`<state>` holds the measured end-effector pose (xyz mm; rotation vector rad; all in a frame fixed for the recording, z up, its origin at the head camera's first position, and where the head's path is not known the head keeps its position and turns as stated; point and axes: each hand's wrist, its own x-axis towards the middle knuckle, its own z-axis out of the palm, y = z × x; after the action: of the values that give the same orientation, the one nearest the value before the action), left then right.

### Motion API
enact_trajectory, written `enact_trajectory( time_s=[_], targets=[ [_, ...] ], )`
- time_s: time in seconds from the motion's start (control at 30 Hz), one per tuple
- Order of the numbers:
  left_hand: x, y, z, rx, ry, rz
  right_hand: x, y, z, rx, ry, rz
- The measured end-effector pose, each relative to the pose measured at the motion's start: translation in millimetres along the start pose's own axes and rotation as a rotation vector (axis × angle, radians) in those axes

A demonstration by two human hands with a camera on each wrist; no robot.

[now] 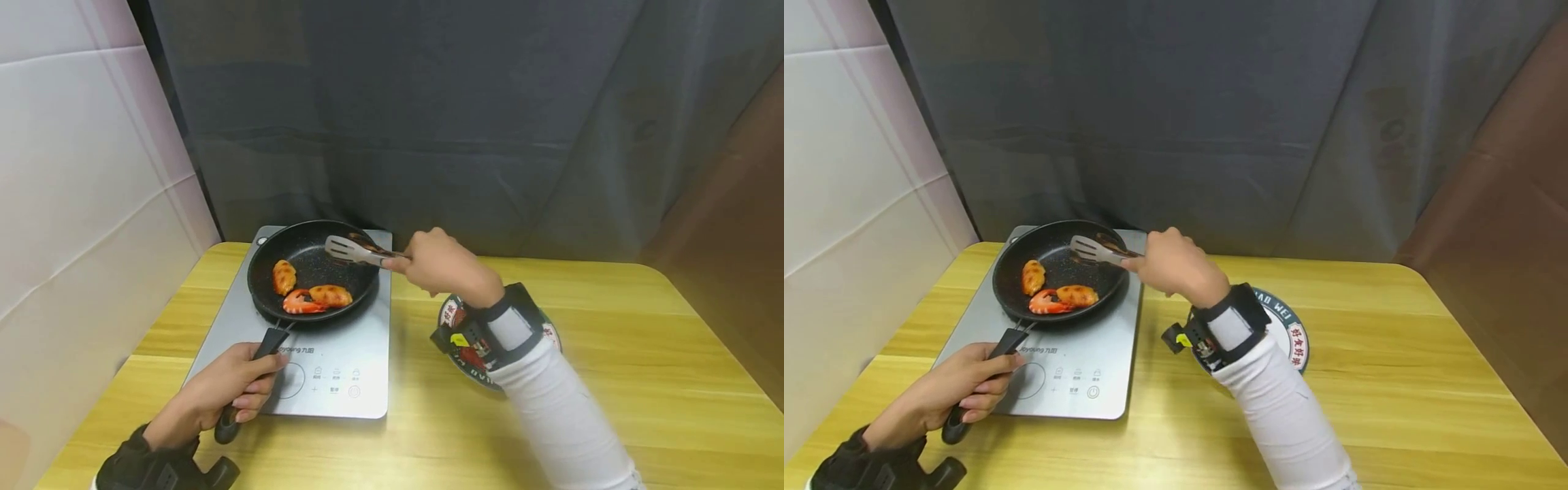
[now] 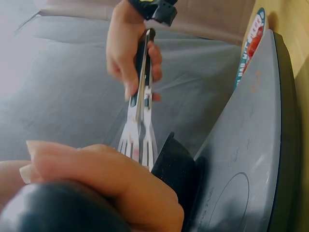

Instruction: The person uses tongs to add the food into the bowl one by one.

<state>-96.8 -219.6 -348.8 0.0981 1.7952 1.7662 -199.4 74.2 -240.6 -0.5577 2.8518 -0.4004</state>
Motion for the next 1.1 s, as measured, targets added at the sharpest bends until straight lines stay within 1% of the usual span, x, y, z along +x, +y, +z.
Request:
enact_trajectory(
  time_s=[0.07,0.2,0.37,0.43,0.5,0.6,0.67,0.77,0.9,0.97,1.1],
  targets=[
    [-1.0,-0.4,-1.0,0.001,-0.001,0.002,-6.7,10.5,-3.6,0.002,0.024,-0.004],
    [-2.7,-1.2,-2.2,-0.002,-0.002,0.003,-21.6,32.8,-7.0,0.016,0.043,0.015],
    [-4.0,-2.1,-3.9,0.0,0.0,0.003,-42.3,61.4,-3.9,0.04,0.032,0.084],
    [-4.4,-2.1,-4.9,0.0,-0.002,0.005,-50.9,72.9,-0.4,0.044,0.046,0.083],
    [-4.4,-2.0,-5.8,-0.002,-0.007,0.008,-59.6,84.3,3.6,0.039,0.068,0.058],
    [-4.0,-1.8,-6.4,-0.004,-0.012,0.01,-71.3,99.9,10.7,0.007,0.11,0.003],
    [-3.8,-1.7,-6.6,-0.005,-0.014,0.01,-78.6,109.0,15.3,-0.024,0.125,-0.012],
    [-3.2,-1.7,-6.2,-0.006,-0.015,0.009,-90.7,122.4,21.6,-0.055,0.13,-0.003],
    [-2.2,-1.3,-5.6,-0.004,-0.015,0.009,-109.1,141.2,28.1,-0.058,0.127,0.008],
    [-2.4,-1.1,-5.7,-0.003,-0.014,0.009,-118.2,150.3,30.5,-0.068,0.135,-0.006],
    [-2.7,-1.5,-6.1,-0.007,-0.016,0.005,-136.9,163.5,33.6,-0.083,0.125,-0.006]
  ],
)
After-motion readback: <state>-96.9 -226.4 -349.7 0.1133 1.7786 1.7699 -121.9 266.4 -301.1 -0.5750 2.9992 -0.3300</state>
